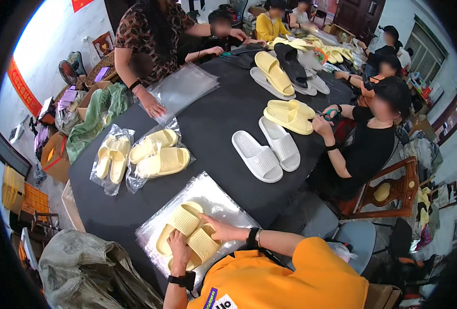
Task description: Packing pairs of slippers into plastic bags in a manufacturing setting.
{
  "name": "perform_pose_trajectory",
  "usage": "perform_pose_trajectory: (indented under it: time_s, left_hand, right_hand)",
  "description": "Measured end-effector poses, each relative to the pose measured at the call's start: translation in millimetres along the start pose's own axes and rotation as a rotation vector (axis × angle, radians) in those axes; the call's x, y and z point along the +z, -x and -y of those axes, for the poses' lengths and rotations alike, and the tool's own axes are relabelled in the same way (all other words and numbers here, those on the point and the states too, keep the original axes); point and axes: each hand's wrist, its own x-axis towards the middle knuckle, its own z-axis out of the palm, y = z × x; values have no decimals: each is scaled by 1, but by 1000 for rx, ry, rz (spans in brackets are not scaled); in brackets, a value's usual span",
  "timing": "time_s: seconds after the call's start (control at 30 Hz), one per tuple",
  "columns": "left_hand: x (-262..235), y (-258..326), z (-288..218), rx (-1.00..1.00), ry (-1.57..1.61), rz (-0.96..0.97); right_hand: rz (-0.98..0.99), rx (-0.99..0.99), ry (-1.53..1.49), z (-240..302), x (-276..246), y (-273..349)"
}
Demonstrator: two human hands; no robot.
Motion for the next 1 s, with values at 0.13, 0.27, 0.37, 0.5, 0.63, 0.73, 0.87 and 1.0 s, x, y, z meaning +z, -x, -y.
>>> perform_pose_trajectory:
  time_s: [0.13,0.27,0.37,0.5,0.63,0.73,0.87,1.0]
  left_hand:
    - [-6,2,0,5,83,42]
    - [-4,-1,-9,115,88,24]
    - [-18,1,-21,-18,75,-34]
    - [-17,15,2,-168,232,-89]
    - [15,50,39,-353,75,143]
    - [30,56,44,-255,-27,107]
    - [39,59,41,-234,-149,72]
    - [48,56,43,-211,-193,0]
  right_hand:
    - [72,-162,155,-4,-6,-8]
    - [15,-30,144,18,-13,-5]
    - [-80,-41,167,5,-20,-13]
    - [-344,-85,112,-11,-71,-20]
    - [-560,-256,-281,17,-147,-14]
    - [-888,-188,-100,8,-241,-13]
    - [-1109,-119,82,26,-273,-6]
    - [-885,-146,709,10,-199,5]
